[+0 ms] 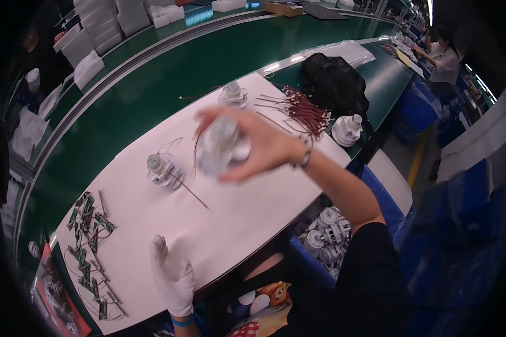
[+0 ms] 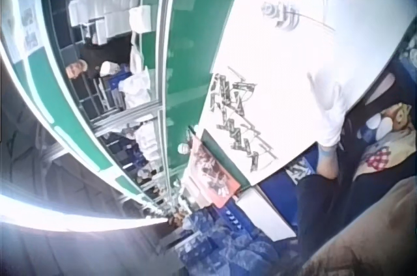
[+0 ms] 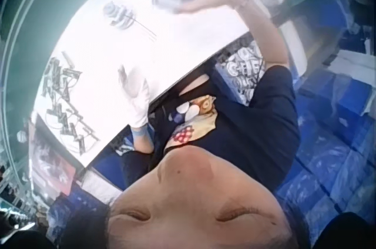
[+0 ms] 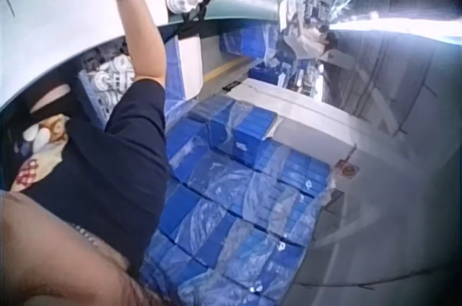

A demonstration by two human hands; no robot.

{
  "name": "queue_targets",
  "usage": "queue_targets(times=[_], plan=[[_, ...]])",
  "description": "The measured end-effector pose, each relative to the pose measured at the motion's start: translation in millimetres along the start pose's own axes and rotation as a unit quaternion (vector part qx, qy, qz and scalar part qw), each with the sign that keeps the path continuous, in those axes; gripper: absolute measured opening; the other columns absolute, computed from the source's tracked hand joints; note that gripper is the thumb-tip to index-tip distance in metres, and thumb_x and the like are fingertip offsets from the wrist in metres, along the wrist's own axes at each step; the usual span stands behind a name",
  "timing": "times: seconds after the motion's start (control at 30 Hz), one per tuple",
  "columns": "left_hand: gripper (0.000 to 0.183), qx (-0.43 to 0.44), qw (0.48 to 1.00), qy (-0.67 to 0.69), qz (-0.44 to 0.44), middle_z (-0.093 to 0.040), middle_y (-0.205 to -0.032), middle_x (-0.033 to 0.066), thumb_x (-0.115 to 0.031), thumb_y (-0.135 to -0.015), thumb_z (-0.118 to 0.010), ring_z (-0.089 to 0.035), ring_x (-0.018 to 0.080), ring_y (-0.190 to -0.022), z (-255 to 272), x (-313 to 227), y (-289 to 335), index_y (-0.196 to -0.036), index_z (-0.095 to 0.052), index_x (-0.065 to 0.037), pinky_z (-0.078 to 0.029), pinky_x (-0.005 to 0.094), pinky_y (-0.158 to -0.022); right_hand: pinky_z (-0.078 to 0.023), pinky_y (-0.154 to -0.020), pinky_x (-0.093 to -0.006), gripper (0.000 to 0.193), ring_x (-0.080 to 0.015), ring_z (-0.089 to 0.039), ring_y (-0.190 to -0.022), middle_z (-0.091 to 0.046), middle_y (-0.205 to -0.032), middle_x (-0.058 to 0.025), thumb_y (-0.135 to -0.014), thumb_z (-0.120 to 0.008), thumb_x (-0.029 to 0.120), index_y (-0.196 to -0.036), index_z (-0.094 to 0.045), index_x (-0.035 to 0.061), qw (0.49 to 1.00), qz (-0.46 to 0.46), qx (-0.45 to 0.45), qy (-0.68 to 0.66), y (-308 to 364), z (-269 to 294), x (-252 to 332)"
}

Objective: The person assembles electronic components by hand, connecting wires to green circuit boards and white circular housings. They repeatedly pick up parts, insert wires into the housings, and attach the boards, placing the finished units on the table.

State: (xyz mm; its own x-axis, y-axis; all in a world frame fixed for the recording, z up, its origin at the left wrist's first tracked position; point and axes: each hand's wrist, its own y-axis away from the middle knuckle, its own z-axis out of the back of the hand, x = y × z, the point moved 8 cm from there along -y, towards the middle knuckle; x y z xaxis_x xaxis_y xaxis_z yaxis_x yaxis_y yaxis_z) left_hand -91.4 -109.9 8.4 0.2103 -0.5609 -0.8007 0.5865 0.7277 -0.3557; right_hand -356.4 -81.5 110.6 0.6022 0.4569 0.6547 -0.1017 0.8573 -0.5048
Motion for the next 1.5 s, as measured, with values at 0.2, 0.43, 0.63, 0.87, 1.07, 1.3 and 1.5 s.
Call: queue_targets(times=[0.2,0.43,0.63,0.87,1.07,1.3,1.5], plan=[[0.079,0.135,0.978,0.12,0.101,-0.04,-0.13,0.0183,-0.006,-0.073,-0.07,-0.048,0.0265,-0.114,-20.6,-11.7,-16.9,-0.136,-0.022,0.001,-0.04,0.0349,-0.094,-0.041,-0.092,-0.0339,0.094,-0.0271,-0.053,-0.107,-0.054,-0.116,-0.0118,-0.056,-0.075,0.021,-0.134,-0.026,0.0048,0.958,-0.065,0.219,-0.175,21.7,-149.8,7.1],[0.07,0.099,0.988,0.088,0.08,-0.056,-0.113,0.0156,-0.002,-0.073,-0.068,-0.056,0.0211,-0.102,-9.6,-1.3,15.0,-0.132,-0.031,0.001,-0.043,0.0307,-0.088,-0.037,-0.096,-0.0353,0.106,-0.0284,-0.043,-0.119,-0.044,-0.129,-0.0154,-0.05,-0.083,0.033,-0.134,-0.027,0.0013,0.989,0.001,0.147,0.011,24.4,-137.4,1.8],[0.056,0.286,0.946,0.14,0.069,-0.06,-0.099,0.0181,-0.011,-0.073,-0.071,-0.061,0.0212,-0.087,-21.2,-37.0,32.6,-0.122,-0.045,0.003,-0.048,0.0267,-0.075,-0.049,-0.081,-0.0292,0.062,-0.0185,-0.06,-0.092,-0.061,-0.106,-0.0109,-0.064,-0.079,0.022,-0.116,-0.052,0.0015,0.992,-0.128,-0.013,0.01,64.1,-29.8,-15.4],[0.029,0.019,0.986,0.158,0.042,-0.063,-0.098,0.0143,0.005,-0.079,-0.054,-0.062,0.0172,-0.089,43.8,-24.2,-22.4,-0.108,-0.057,0.002,-0.048,0.0268,-0.075,-0.045,-0.084,-0.0328,0.03,-0.0265,-0.057,-0.094,-0.061,-0.102,-0.0108,-0.075,-0.064,0.016,-0.102,-0.059,0.0029,0.901,-0.128,-0.099,0.402,88.2,5.8,-93.0],[0.042,0.225,0.937,-0.091,-0.25,-0.056,-0.111,0.0138,0.005,-0.067,-0.056,-0.055,0.026,-0.104,-9.9,-73.8,-53.7,-0.108,-0.054,-0.004,-0.046,0.0307,-0.084,-0.044,-0.079,-0.0364,0.017,-0.0305,-0.056,-0.086,-0.062,-0.089,-0.0146,-0.074,-0.057,0.006,-0.089,-0.062,0.0006,0.871,-0.201,-0.085,0.44,60.3,-17.8,-119.5],[0.016,0.242,0.914,-0.278,-0.171,-0.055,-0.074,0.0108,-0.018,-0.075,-0.057,-0.057,0.0311,-0.07,-31.5,-73.7,-53.1,-0.077,-0.05,-0.005,-0.045,0.0386,-0.06,-0.045,-0.07,-0.0395,0.011,-0.0296,-0.057,-0.077,-0.059,-0.073,-0.0137,-0.067,-0.054,0.001,-0.075,-0.062,0.002,0.88,-0.172,-0.073,0.437,68.3,-8.8,-110.0],[0.041,0.184,0.931,-0.312,-0.053,-0.059,-0.067,0.0168,-0.039,-0.086,-0.05,-0.059,0.0269,-0.058,-9.4,-63.1,-66.9,-0.083,-0.057,0.001,-0.046,0.0348,-0.059,-0.046,-0.07,-0.0391,0.013,-0.0292,-0.056,-0.079,-0.059,-0.077,-0.0132,-0.066,-0.054,0.003,-0.074,-0.064,0.0029,0.866,-0.224,0.005,0.447,72.5,-12.5,-103.3]])
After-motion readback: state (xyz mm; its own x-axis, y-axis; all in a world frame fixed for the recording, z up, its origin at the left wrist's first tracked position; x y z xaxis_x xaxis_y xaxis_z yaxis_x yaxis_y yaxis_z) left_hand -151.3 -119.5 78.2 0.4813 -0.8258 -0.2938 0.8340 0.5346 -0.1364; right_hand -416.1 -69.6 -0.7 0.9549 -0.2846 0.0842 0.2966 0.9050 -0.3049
